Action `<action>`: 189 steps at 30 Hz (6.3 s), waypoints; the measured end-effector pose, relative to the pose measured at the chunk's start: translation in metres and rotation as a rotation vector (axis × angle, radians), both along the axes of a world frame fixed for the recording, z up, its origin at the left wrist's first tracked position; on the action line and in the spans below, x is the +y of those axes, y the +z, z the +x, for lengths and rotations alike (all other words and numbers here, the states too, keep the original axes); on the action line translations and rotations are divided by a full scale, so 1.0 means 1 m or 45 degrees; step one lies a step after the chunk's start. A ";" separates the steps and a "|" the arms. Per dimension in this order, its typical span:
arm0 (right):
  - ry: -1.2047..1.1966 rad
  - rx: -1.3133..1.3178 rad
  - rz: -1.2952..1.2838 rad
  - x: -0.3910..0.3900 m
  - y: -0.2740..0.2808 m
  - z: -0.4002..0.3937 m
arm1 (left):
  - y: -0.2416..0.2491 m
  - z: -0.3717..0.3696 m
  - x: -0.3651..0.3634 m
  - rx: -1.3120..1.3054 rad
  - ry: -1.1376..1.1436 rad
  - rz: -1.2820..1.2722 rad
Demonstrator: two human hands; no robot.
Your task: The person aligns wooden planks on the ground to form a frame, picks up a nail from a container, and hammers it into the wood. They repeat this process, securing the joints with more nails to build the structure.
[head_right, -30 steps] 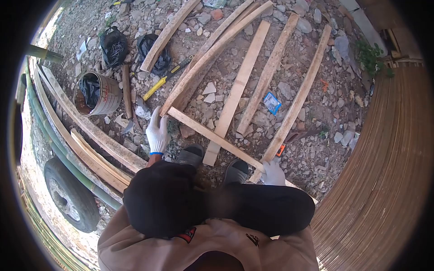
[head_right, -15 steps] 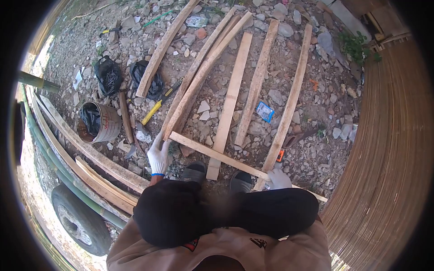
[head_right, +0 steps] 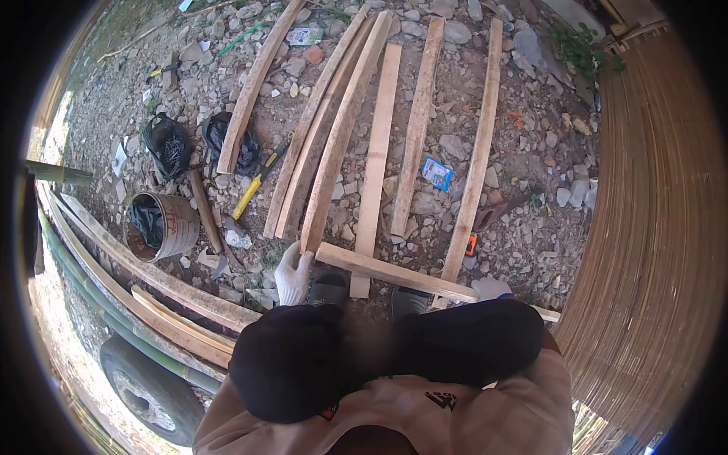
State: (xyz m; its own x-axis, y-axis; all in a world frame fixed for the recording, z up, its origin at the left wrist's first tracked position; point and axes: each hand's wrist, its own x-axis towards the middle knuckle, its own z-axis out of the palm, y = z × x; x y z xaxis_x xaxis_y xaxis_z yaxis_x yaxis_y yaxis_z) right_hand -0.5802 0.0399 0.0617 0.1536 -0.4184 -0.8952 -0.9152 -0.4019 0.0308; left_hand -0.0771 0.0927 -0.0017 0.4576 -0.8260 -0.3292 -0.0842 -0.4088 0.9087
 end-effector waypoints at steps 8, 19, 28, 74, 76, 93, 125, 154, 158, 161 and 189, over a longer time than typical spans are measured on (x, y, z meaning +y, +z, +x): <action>-0.460 -0.057 -0.062 -0.002 -0.014 -0.103 | -0.015 0.002 0.016 0.551 -0.186 0.300; -0.694 -0.066 -0.583 -0.069 -0.030 -0.091 | 0.000 0.014 0.006 0.265 -1.074 0.824; -0.470 -0.260 -0.385 -0.041 -0.015 -0.083 | 0.019 0.018 -0.005 0.044 -1.247 0.838; -0.158 -0.441 -0.148 -0.029 0.004 0.062 | 0.030 0.046 -0.034 -0.545 -0.022 -0.177; -0.029 -0.427 0.001 -0.071 0.028 0.090 | 0.033 0.045 -0.035 -0.542 -0.021 -0.180; -0.805 -1.454 0.147 -0.132 -0.039 0.383 | 0.032 0.056 -0.031 -0.352 -0.066 0.004; 0.052 -0.723 -0.306 -0.043 -0.027 0.221 | 0.020 0.054 -0.040 -0.328 -0.207 -0.115; 0.102 -0.736 -0.238 -0.043 -0.025 0.223 | 0.002 0.039 -0.043 -0.645 -0.034 -0.279; 0.084 -0.777 -0.286 -0.039 -0.029 0.221 | 0.013 0.042 -0.043 -0.562 -0.089 -0.148; 0.050 -0.783 -0.296 -0.038 -0.029 0.219 | 0.013 0.056 -0.041 -0.594 -0.215 -0.179; 0.249 -0.753 -0.373 -0.044 -0.029 0.226 | -0.011 0.070 -0.037 -0.500 -0.202 -0.255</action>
